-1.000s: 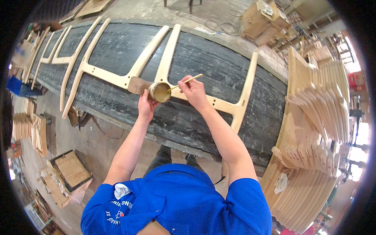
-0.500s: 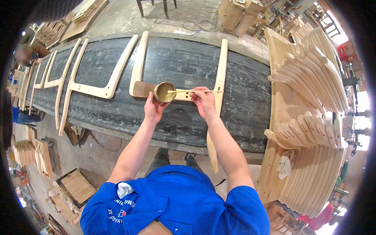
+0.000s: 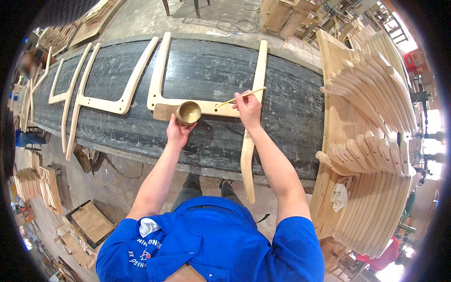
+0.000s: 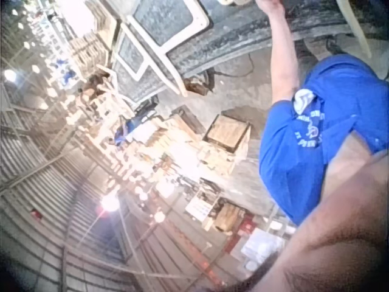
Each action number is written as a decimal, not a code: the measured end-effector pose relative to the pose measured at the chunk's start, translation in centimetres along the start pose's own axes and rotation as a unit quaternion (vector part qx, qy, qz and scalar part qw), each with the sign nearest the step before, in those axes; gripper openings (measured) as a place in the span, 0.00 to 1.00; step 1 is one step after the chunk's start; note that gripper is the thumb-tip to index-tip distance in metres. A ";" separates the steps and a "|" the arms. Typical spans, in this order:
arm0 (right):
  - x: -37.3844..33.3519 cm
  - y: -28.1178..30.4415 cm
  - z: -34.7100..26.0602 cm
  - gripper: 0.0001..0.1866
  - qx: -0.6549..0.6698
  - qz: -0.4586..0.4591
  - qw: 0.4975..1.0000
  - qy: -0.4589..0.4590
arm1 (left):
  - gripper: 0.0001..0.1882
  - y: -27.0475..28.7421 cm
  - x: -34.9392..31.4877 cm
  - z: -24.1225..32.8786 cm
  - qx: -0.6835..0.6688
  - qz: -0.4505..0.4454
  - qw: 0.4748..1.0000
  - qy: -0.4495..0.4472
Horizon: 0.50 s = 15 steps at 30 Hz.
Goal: The person applies a light-colored finish to several wooden chair frames laid out on a workbench. They use a small brush to apply the finish to the edges and surfaces of each frame, then move to the next frame in sequence.
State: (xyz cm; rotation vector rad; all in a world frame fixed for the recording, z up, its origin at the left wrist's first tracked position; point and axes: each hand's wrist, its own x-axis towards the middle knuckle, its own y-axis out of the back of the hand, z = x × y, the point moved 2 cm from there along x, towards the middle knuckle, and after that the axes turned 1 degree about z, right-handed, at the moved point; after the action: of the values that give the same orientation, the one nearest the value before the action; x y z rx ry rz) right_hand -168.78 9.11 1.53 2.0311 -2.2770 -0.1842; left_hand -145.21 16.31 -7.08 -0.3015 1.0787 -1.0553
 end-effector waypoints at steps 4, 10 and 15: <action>0.1 -1.6 0.7 0.13 -0.102 -0.045 0.992 0.053 | 0.26 2.8 -0.9 1.1 -0.012 0.020 1.000 -0.020; 0.4 -3.1 2.9 0.13 -0.191 -0.091 0.973 0.089 | 0.25 5.0 -1.9 1.5 -0.013 0.020 0.999 -0.029; 1.1 -3.3 2.4 0.13 -0.189 -0.107 0.973 0.084 | 0.25 5.6 -2.0 1.7 -0.018 0.035 0.998 -0.041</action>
State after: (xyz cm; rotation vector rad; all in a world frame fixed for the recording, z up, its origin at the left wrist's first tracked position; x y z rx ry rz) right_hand -166.03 7.73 -1.32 1.9941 -1.7619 -0.4073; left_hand -140.80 20.34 -8.83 -0.3301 1.0279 -0.9543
